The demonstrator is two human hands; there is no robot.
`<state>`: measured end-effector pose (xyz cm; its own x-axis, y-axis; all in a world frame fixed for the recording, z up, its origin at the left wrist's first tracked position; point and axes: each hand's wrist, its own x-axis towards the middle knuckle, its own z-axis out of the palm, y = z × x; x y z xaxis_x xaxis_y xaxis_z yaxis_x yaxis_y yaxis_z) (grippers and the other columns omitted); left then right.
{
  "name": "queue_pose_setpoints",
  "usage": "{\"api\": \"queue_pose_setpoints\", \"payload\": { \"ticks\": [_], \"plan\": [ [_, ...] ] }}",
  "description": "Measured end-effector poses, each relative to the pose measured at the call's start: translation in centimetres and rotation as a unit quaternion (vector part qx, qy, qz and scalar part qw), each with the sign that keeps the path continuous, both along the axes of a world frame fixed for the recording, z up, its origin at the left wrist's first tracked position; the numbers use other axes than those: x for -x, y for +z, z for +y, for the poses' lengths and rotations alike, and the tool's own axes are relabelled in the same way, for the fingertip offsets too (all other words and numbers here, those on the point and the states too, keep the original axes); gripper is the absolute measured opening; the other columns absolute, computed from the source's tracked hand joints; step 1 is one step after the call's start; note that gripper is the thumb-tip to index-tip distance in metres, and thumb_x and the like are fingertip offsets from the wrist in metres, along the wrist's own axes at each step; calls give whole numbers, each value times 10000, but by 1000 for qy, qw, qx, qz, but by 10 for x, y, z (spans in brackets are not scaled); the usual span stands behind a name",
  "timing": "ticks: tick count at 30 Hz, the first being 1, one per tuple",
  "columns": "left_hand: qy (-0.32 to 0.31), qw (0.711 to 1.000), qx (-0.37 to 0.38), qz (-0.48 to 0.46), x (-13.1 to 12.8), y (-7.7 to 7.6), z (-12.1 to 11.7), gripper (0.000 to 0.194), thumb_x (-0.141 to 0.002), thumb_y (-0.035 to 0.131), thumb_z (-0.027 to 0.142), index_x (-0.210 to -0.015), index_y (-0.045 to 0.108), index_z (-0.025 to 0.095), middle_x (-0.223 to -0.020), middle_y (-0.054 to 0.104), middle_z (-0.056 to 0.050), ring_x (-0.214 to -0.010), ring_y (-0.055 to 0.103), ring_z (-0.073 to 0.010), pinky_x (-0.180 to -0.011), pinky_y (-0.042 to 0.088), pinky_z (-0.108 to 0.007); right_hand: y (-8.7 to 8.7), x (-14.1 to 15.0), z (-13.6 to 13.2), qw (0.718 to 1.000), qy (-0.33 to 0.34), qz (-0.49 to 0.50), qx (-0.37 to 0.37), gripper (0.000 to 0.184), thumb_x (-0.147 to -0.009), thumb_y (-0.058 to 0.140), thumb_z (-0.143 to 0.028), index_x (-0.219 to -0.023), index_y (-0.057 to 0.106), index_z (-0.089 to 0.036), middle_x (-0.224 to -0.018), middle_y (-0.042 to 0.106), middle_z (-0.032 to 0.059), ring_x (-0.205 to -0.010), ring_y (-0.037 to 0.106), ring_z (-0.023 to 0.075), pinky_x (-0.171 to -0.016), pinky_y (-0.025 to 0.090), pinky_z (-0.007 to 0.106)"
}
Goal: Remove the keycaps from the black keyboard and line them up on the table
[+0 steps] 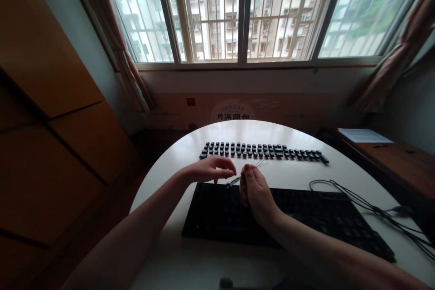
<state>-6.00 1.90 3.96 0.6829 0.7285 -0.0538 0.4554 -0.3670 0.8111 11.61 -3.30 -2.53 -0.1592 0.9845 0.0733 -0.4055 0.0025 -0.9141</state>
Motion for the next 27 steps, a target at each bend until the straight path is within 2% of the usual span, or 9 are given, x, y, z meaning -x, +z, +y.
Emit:
{"api": "queue_pose_setpoints", "payload": {
  "ticks": [3,7,13,18,27],
  "plan": [
    [-44,998,43,12,5,8,-2,339,-830,690,432,-1011,684,144,-937,673,-64,-783,612,-156,-568,505,-211,-1,0,1,1000,2,7,1,443,-866,550,-659,-849,428,-233,-524,407,-125,-324,327,48,-270,280,138],
    [-60,998,26,26,8,6,0,300,-822,720,380,-989,694,132,-916,687,-69,-829,618,-166,-657,509,-231,-2,0,0,1000,1,-9,-11,456,-862,548,-670,-849,422,-232,-518,413,-125,-317,333,49,-268,286,143],
    [-56,997,46,33,11,4,3,335,-808,734,416,-995,705,140,-865,685,-55,-777,625,-163,-619,500,-226,-3,0,-1,998,-9,-44,-44,456,-881,518,-675,-851,435,-228,-450,392,-122,-320,324,65,-293,249,161],
    [-78,996,20,26,13,5,2,275,-808,743,339,-998,703,144,-875,684,-47,-798,601,-150,-695,497,-235,-7,-1,0,992,-22,-84,-86,435,-913,490,-648,-843,463,-220,-474,400,-106,-344,319,71,-342,249,198],
    [-69,995,71,18,19,2,5,384,-798,749,312,-1145,649,182,-827,636,-21,-736,575,-132,-600,469,-205,-6,-2,-2,979,-53,-145,-135,421,-939,464,-615,-849,514,-207,-537,380,-75,-454,335,104,-408,264,220]
  ]
}}
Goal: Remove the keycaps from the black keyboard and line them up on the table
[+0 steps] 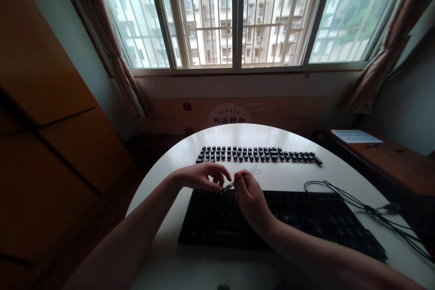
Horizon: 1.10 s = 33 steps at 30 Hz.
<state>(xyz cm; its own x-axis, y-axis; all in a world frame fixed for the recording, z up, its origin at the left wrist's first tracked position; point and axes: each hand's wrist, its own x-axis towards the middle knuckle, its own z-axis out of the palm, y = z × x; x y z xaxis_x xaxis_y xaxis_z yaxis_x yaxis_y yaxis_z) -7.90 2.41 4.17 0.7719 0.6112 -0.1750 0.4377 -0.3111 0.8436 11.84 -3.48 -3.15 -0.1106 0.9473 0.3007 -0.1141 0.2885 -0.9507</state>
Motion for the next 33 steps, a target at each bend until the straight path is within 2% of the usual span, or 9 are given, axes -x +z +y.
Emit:
{"api": "queue_pose_setpoints", "payload": {
  "ticks": [4,8,12,14,16,18,20,26,33],
  "plan": [
    [23,1000,5,-21,4,-1,1,404,-786,752,310,-1154,643,185,-833,629,-20,-730,566,-123,-596,474,-199,1,1,0,1000,-4,0,6,426,-940,451,-620,-860,512,-207,-554,391,-69,-468,348,110,-418,285,223],
    [103,991,-5,-85,12,-4,9,476,-763,753,332,-1191,620,172,-878,601,-26,-748,569,-131,-583,497,-210,0,1,-1,1000,1,-4,-1,410,-947,447,-607,-845,489,-212,-552,370,-77,-465,327,106,-421,283,218],
    [207,960,-117,-148,19,-15,24,424,-763,725,339,-1125,639,136,-855,596,-29,-739,570,-132,-626,506,-240,0,2,-3,1000,8,-20,-23,396,-952,452,-586,-820,484,-214,-565,372,-71,-480,337,108,-440,299,220],
    [249,938,-199,-136,20,-21,29,387,-784,698,340,-1112,644,142,-863,620,-31,-725,578,-130,-691,519,-275,1,2,-4,999,11,-26,-29,396,-954,450,-581,-813,491,-213,-569,373,-67,-484,340,111,-447,302,224],
    [272,912,-297,-77,19,-27,32,350,-815,666,323,-1127,647,166,-882,659,-36,-756,606,-150,-755,521,-305,2,3,-5,999,12,-30,-36,391,-956,455,-569,-809,500,-210,-577,388,-62,-493,352,114,-461,312,227],
    [275,884,-378,-7,16,-33,33,308,-830,650,281,-1126,659,193,-898,694,-40,-820,626,-180,-811,508,-334,4,2,-6,998,13,-37,-46,380,-960,460,-550,-804,507,-206,-598,417,-52,-514,377,117,-483,326,231],
    [264,869,-417,38,11,-39,33,265,-822,664,244,-1084,683,209,-900,720,-41,-870,628,-202,-860,483,-359,5,2,-7,997,13,-47,-55,371,-966,457,-533,-803,510,-204,-619,440,-44,-536,398,121,-502,333,235],
    [208,866,-444,97,-2,-52,34,99,-788,704,231,-883,732,221,-864,739,-28,-899,608,-212,-969,381,-385,9,1,-11,996,14,-61,-68,338,-974,459,-484,-802,513,-199,-641,482,-33,-577,435,128,-539,340,244],
    [172,852,-474,137,-1,-51,34,84,-788,702,284,-841,722,222,-822,712,-32,-893,593,-220,-1010,320,-413,12,1,-13,995,20,-66,-77,335,-972,470,-471,-790,512,-192,-630,483,-39,-578,431,123,-571,345,249]
  ]
}}
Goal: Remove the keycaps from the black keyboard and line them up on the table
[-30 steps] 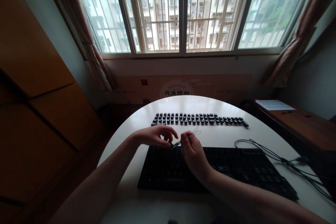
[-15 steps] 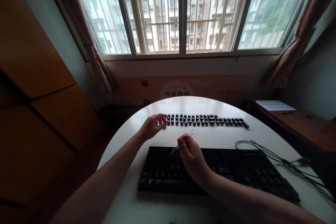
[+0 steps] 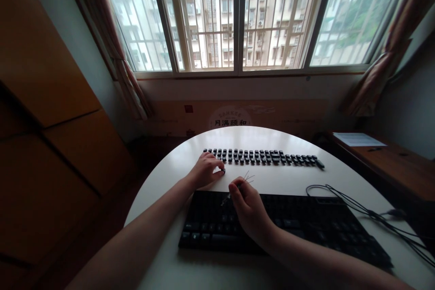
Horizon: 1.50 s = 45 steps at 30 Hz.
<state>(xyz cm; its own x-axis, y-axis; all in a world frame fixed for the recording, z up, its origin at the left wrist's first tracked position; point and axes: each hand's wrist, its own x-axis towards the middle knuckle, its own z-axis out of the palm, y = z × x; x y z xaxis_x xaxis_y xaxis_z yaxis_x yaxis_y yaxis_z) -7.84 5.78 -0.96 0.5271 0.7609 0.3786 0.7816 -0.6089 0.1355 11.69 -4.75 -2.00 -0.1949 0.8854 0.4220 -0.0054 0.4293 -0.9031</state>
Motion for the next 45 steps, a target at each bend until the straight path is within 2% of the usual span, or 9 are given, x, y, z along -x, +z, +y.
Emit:
{"api": "queue_pose_setpoints", "payload": {
  "ticks": [5,15,24,30,40,45],
  "plan": [
    [-2,1000,-14,13,3,-1,1,78,-782,710,280,-839,713,227,-807,707,-13,-948,574,-229,-1074,255,-439,2,-1,-1,1000,1,-6,2,333,-973,465,-460,-783,513,-191,-628,478,-39,-580,432,126,-577,343,252],
    [-1,998,-54,11,3,-4,2,39,-787,721,280,-803,724,244,-981,721,-10,-995,571,-238,-1012,331,-427,1,0,-1,1000,6,0,1,330,-975,472,-447,-778,515,-186,-633,476,-39,-593,427,123,-596,341,251],
    [27,996,-88,-1,7,-16,14,54,-797,707,266,-821,753,254,-1040,716,-26,-1030,590,-246,-1037,349,-457,0,-1,-1,1000,10,-7,2,333,-976,469,-451,-779,514,-187,-622,458,-41,-582,417,123,-582,334,254],
    [51,993,-105,-7,7,-18,16,56,-781,710,240,-818,752,243,-1051,717,-45,-1063,577,-283,-1007,385,-475,-3,0,0,1000,9,-7,3,328,-975,474,-453,-790,519,-186,-618,454,-45,-577,422,121,-580,332,253],
    [55,993,-104,-16,10,-20,17,131,-754,736,245,-885,744,251,-1079,708,-41,-1051,588,-269,-998,409,-462,0,0,-2,1000,8,-13,0,324,-976,468,-437,-776,513,-187,-627,462,-42,-581,416,120,-573,322,255],
    [59,993,-99,-15,8,-20,17,165,-756,736,260,-920,758,260,-1114,699,-45,-1093,568,-292,-1014,400,-490,-2,0,-1,1000,10,-10,3,318,-971,479,-439,-782,516,-186,-620,453,-46,-579,413,120,-572,319,255]
  ]
}}
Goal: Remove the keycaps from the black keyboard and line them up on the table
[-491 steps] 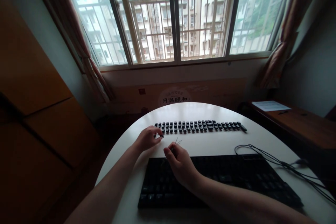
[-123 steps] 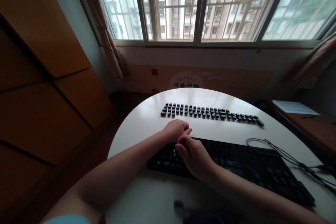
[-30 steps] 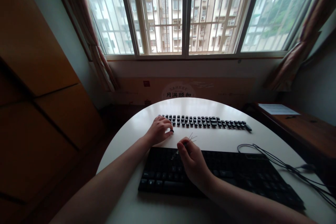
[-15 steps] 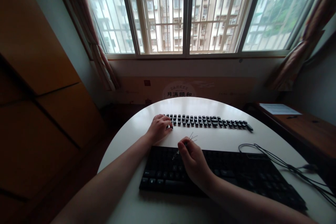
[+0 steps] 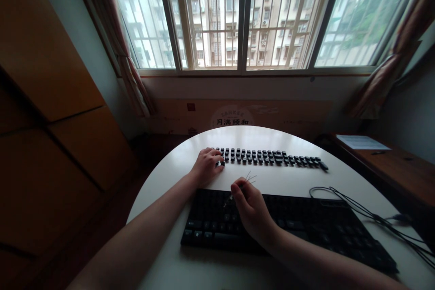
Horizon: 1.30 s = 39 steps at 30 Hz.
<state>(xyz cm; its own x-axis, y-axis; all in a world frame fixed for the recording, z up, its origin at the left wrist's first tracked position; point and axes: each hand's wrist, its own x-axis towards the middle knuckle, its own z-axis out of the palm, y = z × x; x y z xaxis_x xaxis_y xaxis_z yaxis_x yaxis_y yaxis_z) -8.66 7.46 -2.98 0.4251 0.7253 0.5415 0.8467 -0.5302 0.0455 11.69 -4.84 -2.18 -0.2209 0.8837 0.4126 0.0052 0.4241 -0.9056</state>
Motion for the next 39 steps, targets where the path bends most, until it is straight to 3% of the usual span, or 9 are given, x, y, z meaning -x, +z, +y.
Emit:
{"api": "queue_pose_setpoints", "payload": {
  "ticks": [18,25,29,34,39],
  "plan": [
    [7,1000,20,-21,-3,-2,2,143,-773,719,247,-908,764,246,-1102,696,-54,-1089,561,-289,-1008,413,-496,2,0,-2,1000,-13,-18,-17,331,-977,463,-445,-778,527,-189,-618,491,-35,-575,443,128,-578,347,256],
    [-6,997,22,-79,-4,0,1,197,-758,744,252,-954,745,234,-1068,709,-51,-1058,582,-269,-986,432,-456,1,0,-2,1000,-9,-15,-16,324,-977,463,-435,-776,523,-188,-623,483,-34,-584,441,128,-585,351,254],
    [13,987,-2,-162,0,13,-5,150,-861,631,281,-955,714,199,-1018,704,-71,-997,593,-252,-945,448,-428,1,0,-2,1000,-9,-6,-12,318,-977,467,-434,-785,524,-186,-618,465,-40,-572,427,122,-573,349,250],
    [45,954,-32,-295,3,45,-24,289,-954,415,326,-816,617,173,-862,652,-72,-871,595,-229,-841,479,-380,2,0,-2,1000,0,2,1,332,-973,473,-456,-785,520,-187,-611,442,-43,-555,396,115,-542,329,245],
    [12,930,52,-364,-10,66,-38,474,-1011,140,384,-763,496,191,-695,557,-23,-572,531,-137,-554,461,-257,-1,-1,-3,1000,19,9,5,334,-979,471,-463,-788,509,-192,-607,408,-48,-552,376,114,-532,325,243]
  ]
}}
